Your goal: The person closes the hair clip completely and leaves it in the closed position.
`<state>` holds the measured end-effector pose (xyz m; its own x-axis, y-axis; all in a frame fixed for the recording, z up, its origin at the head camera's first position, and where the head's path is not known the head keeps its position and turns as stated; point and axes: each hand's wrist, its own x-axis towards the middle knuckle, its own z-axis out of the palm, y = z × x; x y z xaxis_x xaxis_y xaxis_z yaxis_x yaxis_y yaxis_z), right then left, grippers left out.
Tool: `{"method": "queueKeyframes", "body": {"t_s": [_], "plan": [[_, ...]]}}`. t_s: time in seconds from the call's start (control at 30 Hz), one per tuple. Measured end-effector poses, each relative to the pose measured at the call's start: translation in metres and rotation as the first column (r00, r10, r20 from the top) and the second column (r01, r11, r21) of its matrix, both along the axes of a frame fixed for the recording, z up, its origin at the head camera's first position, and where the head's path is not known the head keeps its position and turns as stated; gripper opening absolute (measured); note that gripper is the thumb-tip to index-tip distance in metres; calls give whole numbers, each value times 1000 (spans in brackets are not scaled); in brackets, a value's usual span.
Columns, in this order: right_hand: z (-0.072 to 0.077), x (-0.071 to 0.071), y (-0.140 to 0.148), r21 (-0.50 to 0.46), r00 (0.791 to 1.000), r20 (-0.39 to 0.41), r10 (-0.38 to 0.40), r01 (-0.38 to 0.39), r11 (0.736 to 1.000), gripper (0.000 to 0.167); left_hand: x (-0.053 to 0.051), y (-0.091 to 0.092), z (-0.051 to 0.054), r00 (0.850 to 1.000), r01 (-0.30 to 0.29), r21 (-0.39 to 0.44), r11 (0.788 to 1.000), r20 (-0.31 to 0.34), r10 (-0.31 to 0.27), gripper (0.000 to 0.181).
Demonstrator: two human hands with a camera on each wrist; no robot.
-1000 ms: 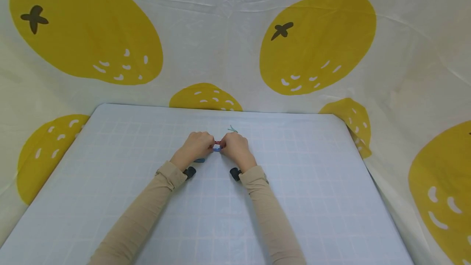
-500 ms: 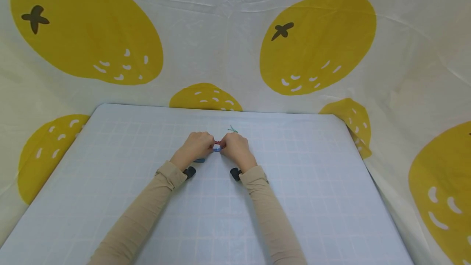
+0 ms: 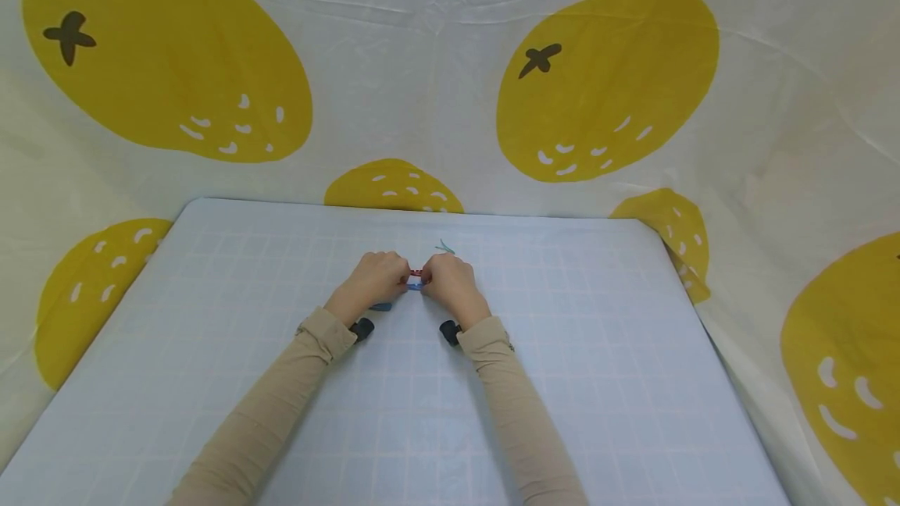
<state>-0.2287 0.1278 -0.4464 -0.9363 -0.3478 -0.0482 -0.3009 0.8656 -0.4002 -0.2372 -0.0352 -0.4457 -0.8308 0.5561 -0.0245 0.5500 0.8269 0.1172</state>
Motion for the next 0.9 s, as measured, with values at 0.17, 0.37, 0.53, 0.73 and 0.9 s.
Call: {"method": "queueKeyframes", "body": {"t_s": [0.17,0.37,0.53,0.73,0.9], "plan": [[5,1,1,-6,1000,-11,2,-2,1000,12,-1,1,5,999,-15,3,1000,48,15,11],[13,0,4,-14,1000,-24,-5,4,1000,12,-2,1,7,998,-17,11,1000,62,16,4],[19,-2,8,-15,999,-53,-10,9,1000,7,-4,0,10,1000,4,63,998,6,-4,7],[24,-6,16,-65,992,-116,-41,33,997,10,-11,1,20,1000,0,113,994,-4,1,8],[25,-11,25,-143,980,-178,-92,67,987,14,-17,2,27,1000,-13,139,990,-8,14,10]]}}
